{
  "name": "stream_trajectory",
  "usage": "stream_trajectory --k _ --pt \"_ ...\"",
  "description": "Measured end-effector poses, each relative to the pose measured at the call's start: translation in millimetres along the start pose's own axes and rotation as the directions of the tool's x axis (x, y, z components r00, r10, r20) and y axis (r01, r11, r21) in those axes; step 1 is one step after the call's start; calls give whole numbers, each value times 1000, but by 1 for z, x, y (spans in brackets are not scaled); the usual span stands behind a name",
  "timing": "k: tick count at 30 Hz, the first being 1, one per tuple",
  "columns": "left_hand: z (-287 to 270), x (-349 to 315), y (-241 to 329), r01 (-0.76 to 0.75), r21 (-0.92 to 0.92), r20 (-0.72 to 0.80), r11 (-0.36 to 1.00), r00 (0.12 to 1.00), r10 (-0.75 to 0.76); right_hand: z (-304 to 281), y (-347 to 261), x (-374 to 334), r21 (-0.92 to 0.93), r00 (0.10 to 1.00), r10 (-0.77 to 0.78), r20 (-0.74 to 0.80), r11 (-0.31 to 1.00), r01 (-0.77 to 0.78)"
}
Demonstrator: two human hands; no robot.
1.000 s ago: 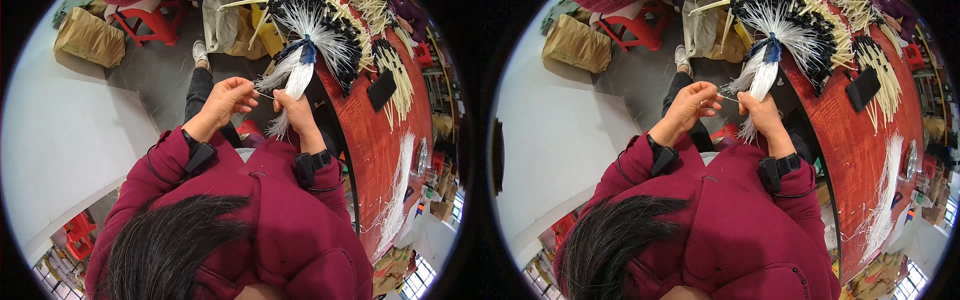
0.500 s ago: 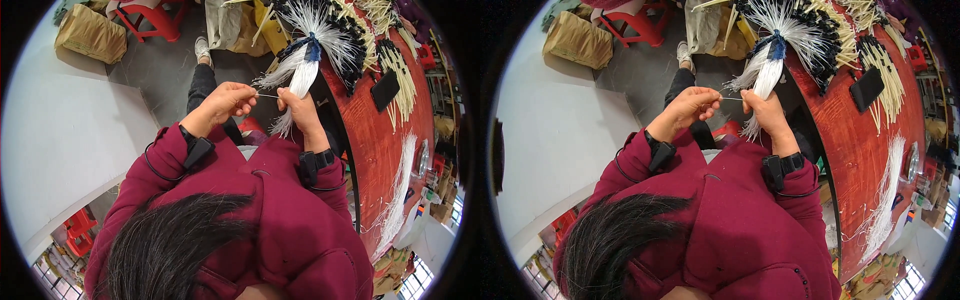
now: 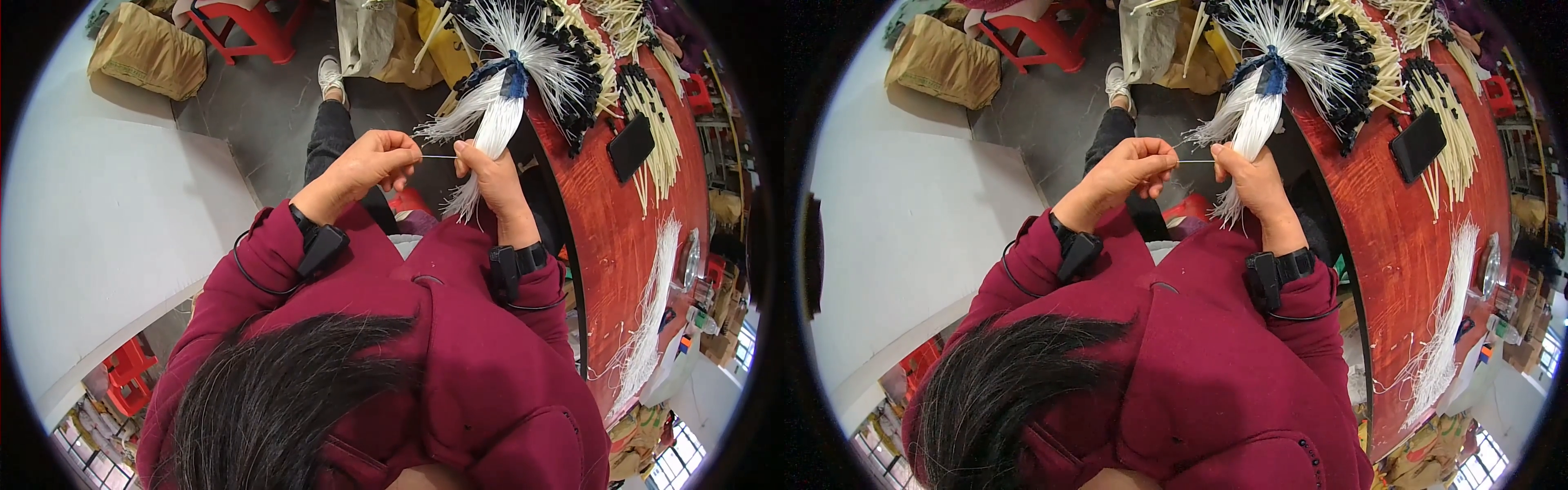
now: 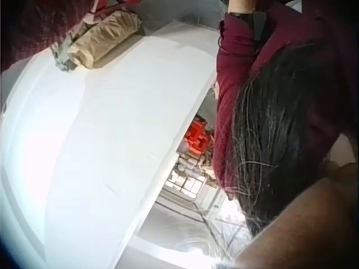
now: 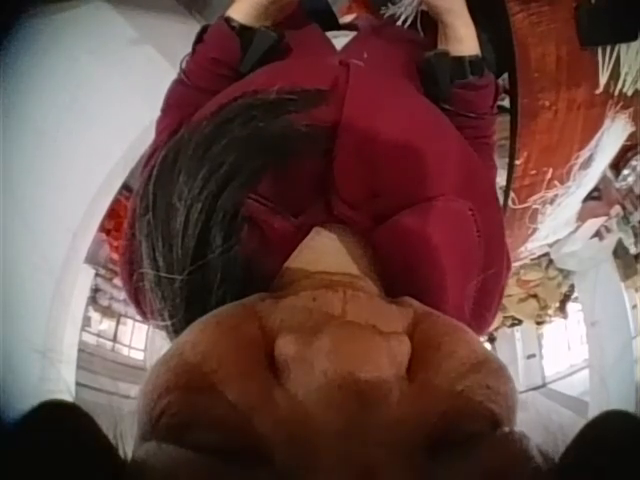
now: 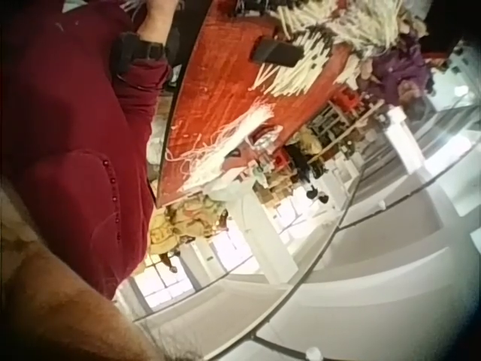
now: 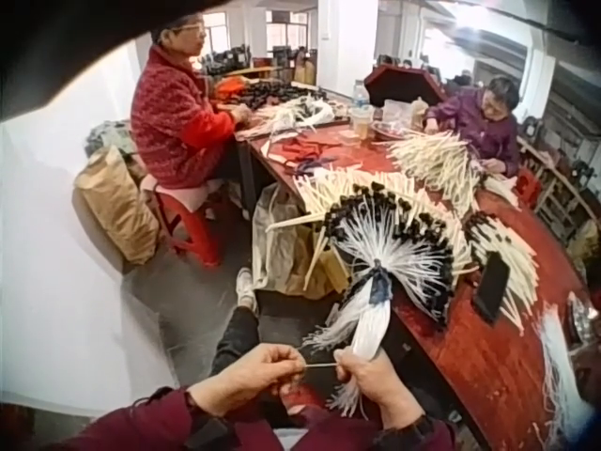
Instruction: Assembling feathered shuttlecocks by tying strings around the base and feathers.
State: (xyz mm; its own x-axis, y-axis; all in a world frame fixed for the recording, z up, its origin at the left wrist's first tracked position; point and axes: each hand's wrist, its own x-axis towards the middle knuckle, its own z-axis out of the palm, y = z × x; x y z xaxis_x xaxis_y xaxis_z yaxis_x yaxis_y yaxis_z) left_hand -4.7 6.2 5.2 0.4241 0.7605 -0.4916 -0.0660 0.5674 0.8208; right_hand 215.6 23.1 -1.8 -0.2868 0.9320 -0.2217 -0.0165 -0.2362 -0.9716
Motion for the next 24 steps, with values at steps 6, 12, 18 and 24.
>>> stream_trajectory --k 6,12,18,24 --pt "-6 -1 -9 102 -213 112 972 991 -80 -2 -5 -1 -112 1000 -16 -25 994 13" --pt "-12 6 -17 199 -295 215 934 967 -138 -4 2 1 -134 999 -45 -14 990 43" --pt "1 -6 -2 132 -316 3 940 990 -138 -6 7 1 -91 998 -44 -37 995 40" --pt "-2 -8 -5 124 -285 34 950 992 -119 -4 4 2 -47 999 -38 -25 998 37"
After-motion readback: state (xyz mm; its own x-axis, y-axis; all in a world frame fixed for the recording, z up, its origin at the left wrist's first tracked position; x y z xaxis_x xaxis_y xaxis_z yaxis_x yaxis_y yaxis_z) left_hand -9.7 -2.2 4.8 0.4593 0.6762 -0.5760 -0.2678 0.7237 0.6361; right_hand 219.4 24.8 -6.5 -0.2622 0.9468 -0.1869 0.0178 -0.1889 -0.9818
